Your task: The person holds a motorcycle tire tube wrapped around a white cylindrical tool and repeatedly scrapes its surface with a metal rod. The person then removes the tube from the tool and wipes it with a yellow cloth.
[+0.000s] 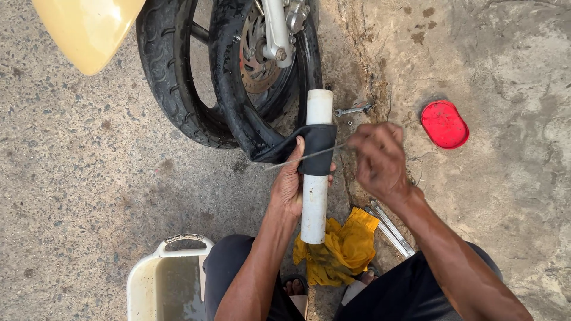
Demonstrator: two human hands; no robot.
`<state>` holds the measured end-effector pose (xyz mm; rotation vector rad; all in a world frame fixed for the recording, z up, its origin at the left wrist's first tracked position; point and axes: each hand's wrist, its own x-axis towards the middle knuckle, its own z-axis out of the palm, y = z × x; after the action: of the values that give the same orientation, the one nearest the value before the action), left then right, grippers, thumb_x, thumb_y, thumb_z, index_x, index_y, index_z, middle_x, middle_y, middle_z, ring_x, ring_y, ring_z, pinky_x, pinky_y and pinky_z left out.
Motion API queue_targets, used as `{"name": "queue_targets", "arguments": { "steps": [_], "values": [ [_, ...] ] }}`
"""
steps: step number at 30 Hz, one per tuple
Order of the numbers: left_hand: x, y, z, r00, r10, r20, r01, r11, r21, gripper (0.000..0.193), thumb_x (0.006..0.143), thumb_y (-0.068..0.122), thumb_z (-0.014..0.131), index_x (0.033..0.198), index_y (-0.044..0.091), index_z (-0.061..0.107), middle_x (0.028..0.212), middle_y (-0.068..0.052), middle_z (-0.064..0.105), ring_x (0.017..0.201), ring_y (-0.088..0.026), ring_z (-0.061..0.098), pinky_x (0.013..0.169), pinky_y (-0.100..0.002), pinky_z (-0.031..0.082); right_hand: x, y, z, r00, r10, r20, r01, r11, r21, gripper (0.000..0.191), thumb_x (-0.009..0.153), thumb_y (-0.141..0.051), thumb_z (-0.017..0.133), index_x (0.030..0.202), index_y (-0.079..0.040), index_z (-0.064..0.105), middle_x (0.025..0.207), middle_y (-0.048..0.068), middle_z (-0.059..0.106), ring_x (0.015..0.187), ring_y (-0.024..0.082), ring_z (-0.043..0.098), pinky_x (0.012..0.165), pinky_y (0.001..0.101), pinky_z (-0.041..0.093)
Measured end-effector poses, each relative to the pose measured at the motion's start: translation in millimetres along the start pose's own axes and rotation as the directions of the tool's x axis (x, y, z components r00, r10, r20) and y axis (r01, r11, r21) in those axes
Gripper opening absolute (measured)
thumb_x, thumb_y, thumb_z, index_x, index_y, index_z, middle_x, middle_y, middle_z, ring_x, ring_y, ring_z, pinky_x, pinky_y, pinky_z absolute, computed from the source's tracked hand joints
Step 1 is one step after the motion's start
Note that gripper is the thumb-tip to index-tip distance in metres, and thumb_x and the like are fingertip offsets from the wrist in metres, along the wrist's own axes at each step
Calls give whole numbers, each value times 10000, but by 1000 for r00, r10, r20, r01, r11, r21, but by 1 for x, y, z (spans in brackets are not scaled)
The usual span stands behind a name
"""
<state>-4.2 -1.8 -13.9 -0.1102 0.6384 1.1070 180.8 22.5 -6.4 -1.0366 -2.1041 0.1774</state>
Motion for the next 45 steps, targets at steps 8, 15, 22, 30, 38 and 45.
{"name": "queue_targets", "arguments": {
  "steps": [8,15,22,30,38,45],
  "values": [
    [-1,-1,4,1000,-23,13,23,998,-62,535,922,449,700,1082,-57,633,769,-185,706,595,-251,732,502,-332,641,-2,0,3,1000,-9,-19,10,998,59,354,809,154,533,986,-109,689,975,62,636,918,191,562,867,358,376],
    [-1,0,2,998,-43,55,47,997,-64,531,922,445,708,1090,-52,632,743,-205,695,544,-249,718,473,-313,638,5,-3,-4,999,-2,-35,3,1000,25,331,840,173,579,1005,-96,678,1006,49,624,939,177,566,908,371,379],
    [2,-3,1,998,-57,38,61,992,-110,526,945,433,684,1091,-69,634,773,-190,694,586,-250,727,485,-322,637,4,-2,-2,998,-64,2,64,998,-2,333,824,165,568,985,-109,669,1032,70,634,983,213,597,901,381,384],
    [-3,2,6,994,-100,53,103,992,-72,534,928,461,704,1071,-50,643,733,-217,699,537,-257,716,472,-319,636,0,7,2,999,27,-21,-26,1000,11,351,804,167,524,1020,-74,663,1000,60,631,970,199,597,943,408,371],
    [-5,1,8,992,-107,70,113,990,-84,551,934,461,691,1094,-64,637,735,-225,695,535,-262,713,474,-331,634,0,7,4,997,-47,-62,49,998,37,326,848,158,576,997,-112,680,978,49,635,945,200,580,890,388,388],
    [-3,2,6,992,-104,77,109,993,-55,550,959,466,670,1124,-58,648,742,-228,692,535,-258,709,482,-328,630,6,5,3,996,-69,-52,73,995,68,332,881,180,579,974,-126,667,948,21,629,904,166,584,864,369,396]
  ]
}}
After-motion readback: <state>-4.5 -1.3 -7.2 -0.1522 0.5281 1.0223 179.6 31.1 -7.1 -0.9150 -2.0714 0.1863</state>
